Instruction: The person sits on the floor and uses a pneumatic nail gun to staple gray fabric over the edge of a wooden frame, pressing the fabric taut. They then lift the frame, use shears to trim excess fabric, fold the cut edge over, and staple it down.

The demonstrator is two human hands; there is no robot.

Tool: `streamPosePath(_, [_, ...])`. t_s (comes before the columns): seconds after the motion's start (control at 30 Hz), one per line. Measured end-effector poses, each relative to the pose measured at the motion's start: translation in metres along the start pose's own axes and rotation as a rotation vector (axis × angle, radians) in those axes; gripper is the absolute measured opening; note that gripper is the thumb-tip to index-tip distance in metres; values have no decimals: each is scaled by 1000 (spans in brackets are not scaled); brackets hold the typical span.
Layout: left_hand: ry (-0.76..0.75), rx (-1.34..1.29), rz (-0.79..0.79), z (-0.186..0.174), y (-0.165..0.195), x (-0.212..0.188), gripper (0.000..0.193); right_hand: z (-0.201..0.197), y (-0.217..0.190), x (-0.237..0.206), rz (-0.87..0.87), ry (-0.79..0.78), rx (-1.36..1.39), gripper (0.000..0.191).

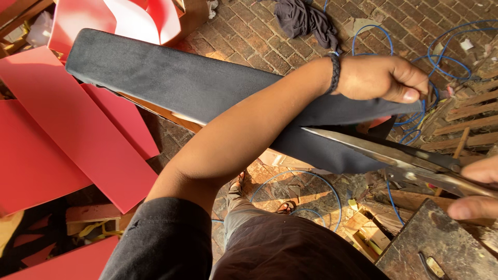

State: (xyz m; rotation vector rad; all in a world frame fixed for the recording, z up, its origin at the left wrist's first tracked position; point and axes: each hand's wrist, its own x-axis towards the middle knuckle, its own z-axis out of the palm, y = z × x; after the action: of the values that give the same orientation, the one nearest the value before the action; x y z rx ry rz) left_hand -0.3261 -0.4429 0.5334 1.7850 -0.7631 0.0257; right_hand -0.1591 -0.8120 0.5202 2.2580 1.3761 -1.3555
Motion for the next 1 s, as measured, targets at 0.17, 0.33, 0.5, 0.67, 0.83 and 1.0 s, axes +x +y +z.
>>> streamPosePath(0.17, [-54,210,-269,-7,19,-28,33,61,50,-1,85,64,-159,37])
streamPosePath(0.33, [-26,473,56,-10,31,-35,42,75,57,3,143,130,-272,38])
streamPosePath(0.5, [62,428,-78,-16,47,-50,37,73,-5,-15,143,265,-47,36])
streamPosePath(0.67, [102,519,31,-9,72,-84,37,98,-61,-41,143,521,236,31])
streamPosePath(0.83, [-73,691,246,-3,89,-106,46,186,-94,-50,-205,914,662,22])
streamPosePath(1.0, [-334,522,318,-25,105,-108,29,291,-197,-62,336,977,293,30])
